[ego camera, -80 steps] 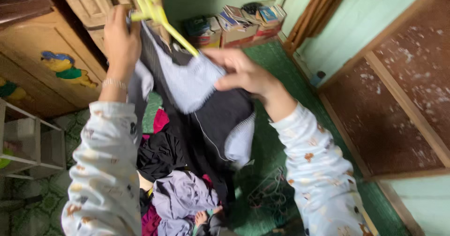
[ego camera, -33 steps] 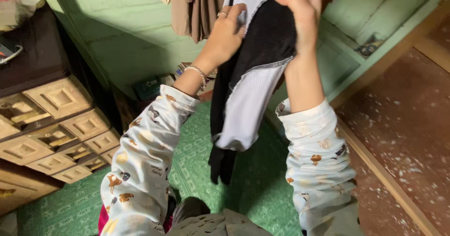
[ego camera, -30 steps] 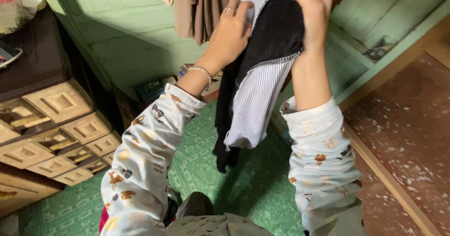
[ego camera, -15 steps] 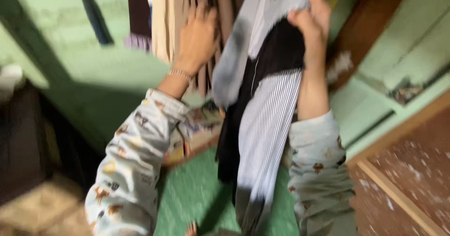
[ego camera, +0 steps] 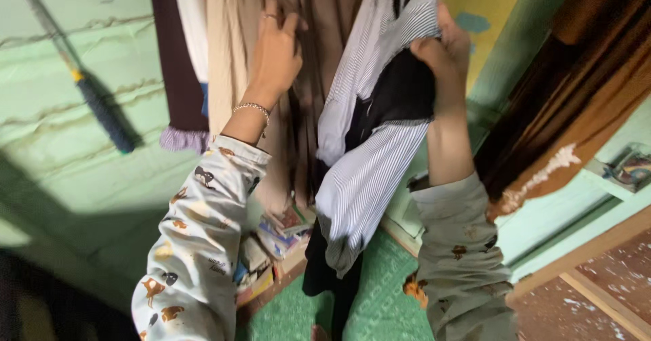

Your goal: The person sits on the floor and repeatedly picks up garments from a pile, places them on plastic hangers, and hangs them on a wall-mounted clothing rack. The person handles a striped shirt, a black jacket, black pants, a beige top, and a gray top, using different colored hangers for each item.

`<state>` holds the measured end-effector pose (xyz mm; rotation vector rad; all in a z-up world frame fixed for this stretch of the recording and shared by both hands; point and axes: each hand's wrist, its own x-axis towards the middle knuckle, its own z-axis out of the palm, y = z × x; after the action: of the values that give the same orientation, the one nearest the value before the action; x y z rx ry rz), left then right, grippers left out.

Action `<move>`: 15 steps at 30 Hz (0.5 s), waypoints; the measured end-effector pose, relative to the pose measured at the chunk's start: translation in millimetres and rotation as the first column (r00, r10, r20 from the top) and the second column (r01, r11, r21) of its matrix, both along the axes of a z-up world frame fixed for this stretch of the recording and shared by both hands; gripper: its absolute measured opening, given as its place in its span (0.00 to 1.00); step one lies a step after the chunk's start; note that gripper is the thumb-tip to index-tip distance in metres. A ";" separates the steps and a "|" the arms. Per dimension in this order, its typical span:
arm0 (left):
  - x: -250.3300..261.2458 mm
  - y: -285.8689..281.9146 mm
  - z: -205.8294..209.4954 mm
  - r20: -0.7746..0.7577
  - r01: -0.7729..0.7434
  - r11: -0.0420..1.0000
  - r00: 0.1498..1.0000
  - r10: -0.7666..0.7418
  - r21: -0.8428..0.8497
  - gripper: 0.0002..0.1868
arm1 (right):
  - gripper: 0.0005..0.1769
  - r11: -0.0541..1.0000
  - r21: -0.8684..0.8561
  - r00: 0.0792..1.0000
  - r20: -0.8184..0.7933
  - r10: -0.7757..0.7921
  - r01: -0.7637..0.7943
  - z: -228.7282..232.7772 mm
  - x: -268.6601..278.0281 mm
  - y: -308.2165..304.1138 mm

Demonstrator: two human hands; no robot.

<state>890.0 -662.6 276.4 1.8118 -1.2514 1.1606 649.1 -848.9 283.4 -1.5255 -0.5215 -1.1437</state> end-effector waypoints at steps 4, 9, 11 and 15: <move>23.0 -41.8 26.6 0.158 0.020 0.997 0.987 -0.007 -0.081 0.24 | 0.38 0.979 0.000 0.978 -0.016 -0.206 0.206 5.4 45.3 -38.4; 54.8 -80.1 57.0 0.267 0.031 0.985 0.963 0.015 -0.169 0.27 | 0.38 0.998 -0.017 0.998 0.005 -0.068 0.068 10.0 94.4 -104.3; 66.7 -94.6 72.6 0.296 0.050 0.964 0.955 0.030 -0.260 0.30 | 0.41 0.943 -0.222 0.969 0.029 -0.246 0.246 44.7 122.3 -139.6; 81.6 -120.7 87.6 0.221 0.220 0.902 0.965 -0.144 -0.372 0.39 | 0.41 0.886 -0.319 0.941 0.102 -0.321 0.337 116.4 172.2 -188.8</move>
<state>971.5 -783.3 364.0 1.2846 -1.1601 1.3859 821.3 -1037.6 399.8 -1.9395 -0.5179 -1.4070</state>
